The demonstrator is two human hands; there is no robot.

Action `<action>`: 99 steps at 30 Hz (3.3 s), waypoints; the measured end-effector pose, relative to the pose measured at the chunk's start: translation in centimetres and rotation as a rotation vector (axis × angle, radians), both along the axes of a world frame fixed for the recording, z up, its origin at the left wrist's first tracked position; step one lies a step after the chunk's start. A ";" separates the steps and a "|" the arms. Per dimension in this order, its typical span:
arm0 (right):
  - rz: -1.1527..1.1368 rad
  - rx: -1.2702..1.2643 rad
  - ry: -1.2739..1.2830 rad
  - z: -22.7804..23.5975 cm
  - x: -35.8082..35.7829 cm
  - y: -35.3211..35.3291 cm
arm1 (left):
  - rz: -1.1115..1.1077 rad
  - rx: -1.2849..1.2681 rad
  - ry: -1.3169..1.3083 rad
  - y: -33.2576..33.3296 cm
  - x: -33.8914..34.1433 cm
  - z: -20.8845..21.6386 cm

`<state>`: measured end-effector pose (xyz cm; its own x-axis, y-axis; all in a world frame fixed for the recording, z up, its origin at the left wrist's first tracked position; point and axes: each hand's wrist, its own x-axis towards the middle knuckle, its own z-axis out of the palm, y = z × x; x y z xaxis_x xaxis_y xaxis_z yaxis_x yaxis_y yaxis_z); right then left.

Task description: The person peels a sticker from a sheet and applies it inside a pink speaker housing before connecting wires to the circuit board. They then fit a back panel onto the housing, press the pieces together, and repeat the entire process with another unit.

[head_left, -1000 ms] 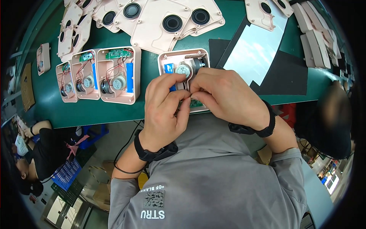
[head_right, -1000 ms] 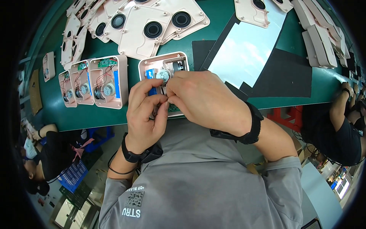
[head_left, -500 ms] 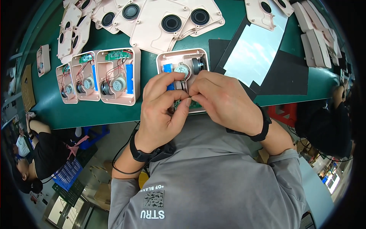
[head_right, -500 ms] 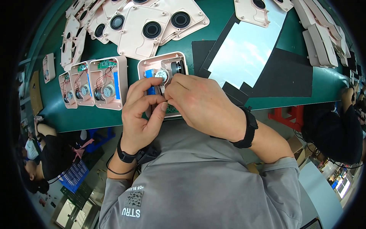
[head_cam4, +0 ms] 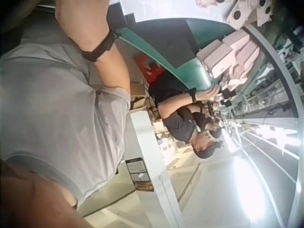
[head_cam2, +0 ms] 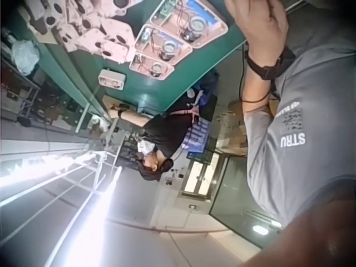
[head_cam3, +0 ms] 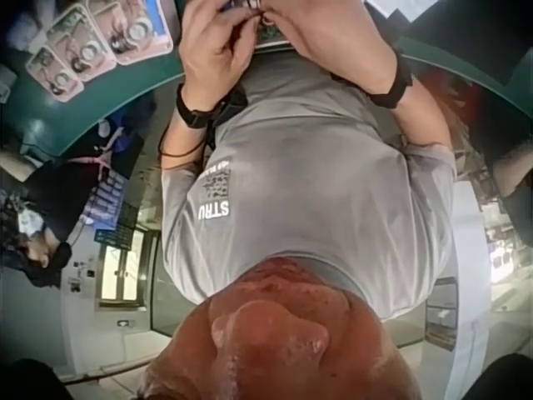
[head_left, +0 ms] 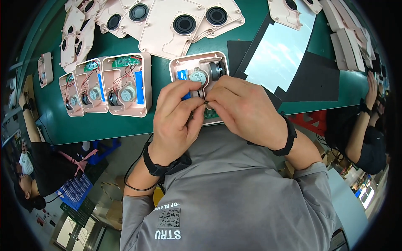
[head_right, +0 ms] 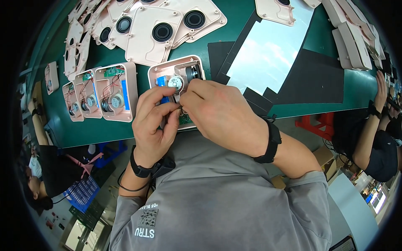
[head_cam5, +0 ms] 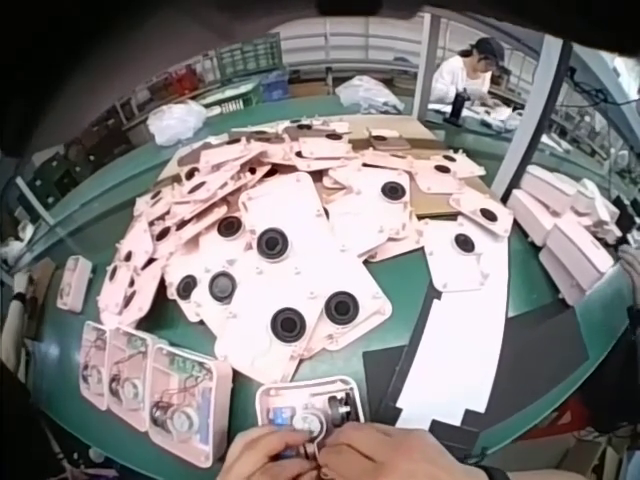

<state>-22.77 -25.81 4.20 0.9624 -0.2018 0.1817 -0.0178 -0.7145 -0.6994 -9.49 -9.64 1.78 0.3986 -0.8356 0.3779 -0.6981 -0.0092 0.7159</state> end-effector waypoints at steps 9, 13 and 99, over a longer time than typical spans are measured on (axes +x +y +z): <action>-0.004 -0.042 -0.010 -0.9 -0.2 -0.1 | -0.017 0.064 -0.076 -0.3 0.0 0.0; 0.010 -0.047 -0.031 -1.2 -0.4 -0.3 | -0.032 0.097 -0.112 -0.2 0.0 0.3; -0.078 -0.228 -0.069 0.5 -0.6 -1.7 | -0.136 0.081 0.087 -3.3 0.6 -0.9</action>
